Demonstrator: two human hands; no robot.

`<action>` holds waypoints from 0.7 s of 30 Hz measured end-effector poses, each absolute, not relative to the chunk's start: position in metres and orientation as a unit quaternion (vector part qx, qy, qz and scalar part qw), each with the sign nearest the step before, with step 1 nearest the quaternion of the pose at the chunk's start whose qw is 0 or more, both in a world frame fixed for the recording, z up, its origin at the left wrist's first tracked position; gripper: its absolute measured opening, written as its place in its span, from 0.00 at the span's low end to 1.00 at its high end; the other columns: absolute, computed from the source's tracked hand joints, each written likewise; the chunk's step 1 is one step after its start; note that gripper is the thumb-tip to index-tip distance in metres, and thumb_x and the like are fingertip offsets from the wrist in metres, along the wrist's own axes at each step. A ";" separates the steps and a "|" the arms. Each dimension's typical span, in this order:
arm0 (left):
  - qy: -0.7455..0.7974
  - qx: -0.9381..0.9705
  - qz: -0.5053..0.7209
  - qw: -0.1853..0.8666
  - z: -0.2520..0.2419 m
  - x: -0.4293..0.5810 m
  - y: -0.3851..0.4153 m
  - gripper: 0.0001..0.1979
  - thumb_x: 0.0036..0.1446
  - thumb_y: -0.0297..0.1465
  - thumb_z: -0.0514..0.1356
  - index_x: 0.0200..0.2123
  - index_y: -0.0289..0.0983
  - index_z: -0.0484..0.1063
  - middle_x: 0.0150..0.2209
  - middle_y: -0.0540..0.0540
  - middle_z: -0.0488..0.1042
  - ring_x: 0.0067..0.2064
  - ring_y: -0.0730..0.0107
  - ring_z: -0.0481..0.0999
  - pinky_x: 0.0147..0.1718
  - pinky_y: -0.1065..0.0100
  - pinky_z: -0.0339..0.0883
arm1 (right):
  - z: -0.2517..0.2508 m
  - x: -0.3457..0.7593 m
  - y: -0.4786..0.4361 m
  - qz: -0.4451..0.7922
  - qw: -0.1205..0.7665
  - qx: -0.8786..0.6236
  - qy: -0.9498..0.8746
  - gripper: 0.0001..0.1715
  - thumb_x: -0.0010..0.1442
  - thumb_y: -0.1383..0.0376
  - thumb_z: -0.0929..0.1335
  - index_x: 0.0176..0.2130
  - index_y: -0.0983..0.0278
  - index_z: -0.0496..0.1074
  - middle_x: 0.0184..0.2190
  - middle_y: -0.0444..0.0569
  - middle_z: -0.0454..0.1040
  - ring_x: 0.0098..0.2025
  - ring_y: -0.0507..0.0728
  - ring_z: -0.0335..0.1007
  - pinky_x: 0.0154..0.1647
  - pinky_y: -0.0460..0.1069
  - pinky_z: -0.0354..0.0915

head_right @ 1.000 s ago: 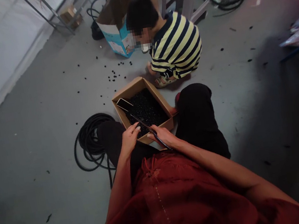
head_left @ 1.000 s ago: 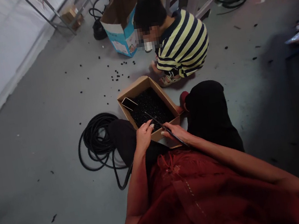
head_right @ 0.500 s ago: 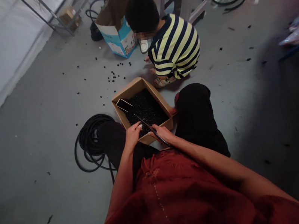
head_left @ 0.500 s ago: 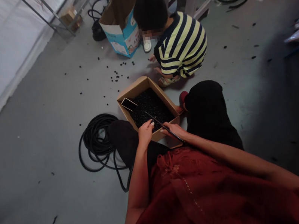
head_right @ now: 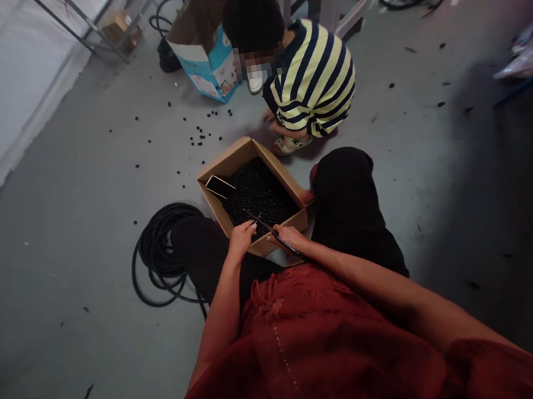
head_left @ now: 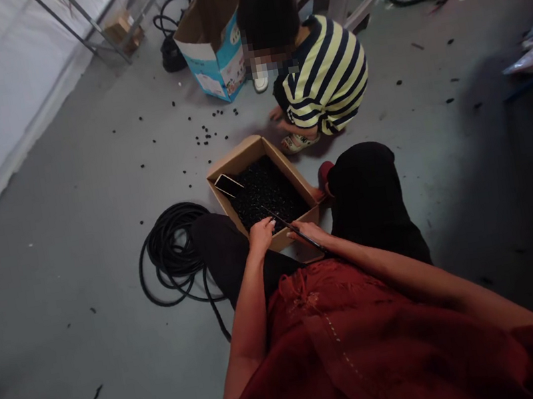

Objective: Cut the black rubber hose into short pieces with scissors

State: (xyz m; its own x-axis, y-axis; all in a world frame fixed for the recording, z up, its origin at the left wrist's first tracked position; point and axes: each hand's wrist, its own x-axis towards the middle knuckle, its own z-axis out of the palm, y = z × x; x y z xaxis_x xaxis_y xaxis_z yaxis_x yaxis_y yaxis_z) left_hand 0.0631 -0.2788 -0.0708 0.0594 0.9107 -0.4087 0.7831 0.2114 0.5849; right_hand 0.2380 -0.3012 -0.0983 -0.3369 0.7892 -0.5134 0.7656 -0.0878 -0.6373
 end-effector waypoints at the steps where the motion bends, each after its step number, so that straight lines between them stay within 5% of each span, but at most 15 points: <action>1: 0.681 0.623 0.075 0.377 -0.073 0.063 -0.279 0.16 0.61 0.33 0.52 0.47 0.36 0.76 0.34 0.45 0.79 0.35 0.70 0.75 0.36 0.72 0.64 | -0.101 0.238 -0.302 0.462 0.009 -0.574 -0.675 0.17 0.61 0.53 0.62 0.42 0.62 0.69 0.35 0.50 0.75 0.39 0.59 0.71 0.33 0.46 0.56; 21: 0.704 0.617 -0.075 0.345 -0.094 0.071 -0.285 0.17 0.60 0.34 0.51 0.45 0.38 0.77 0.46 0.37 0.77 0.47 0.59 0.75 0.43 0.66 0.64 | -0.126 0.237 -0.307 0.452 -0.025 -0.571 -0.685 0.17 0.61 0.56 0.64 0.42 0.64 0.73 0.38 0.53 0.77 0.43 0.61 0.72 0.39 0.47 0.60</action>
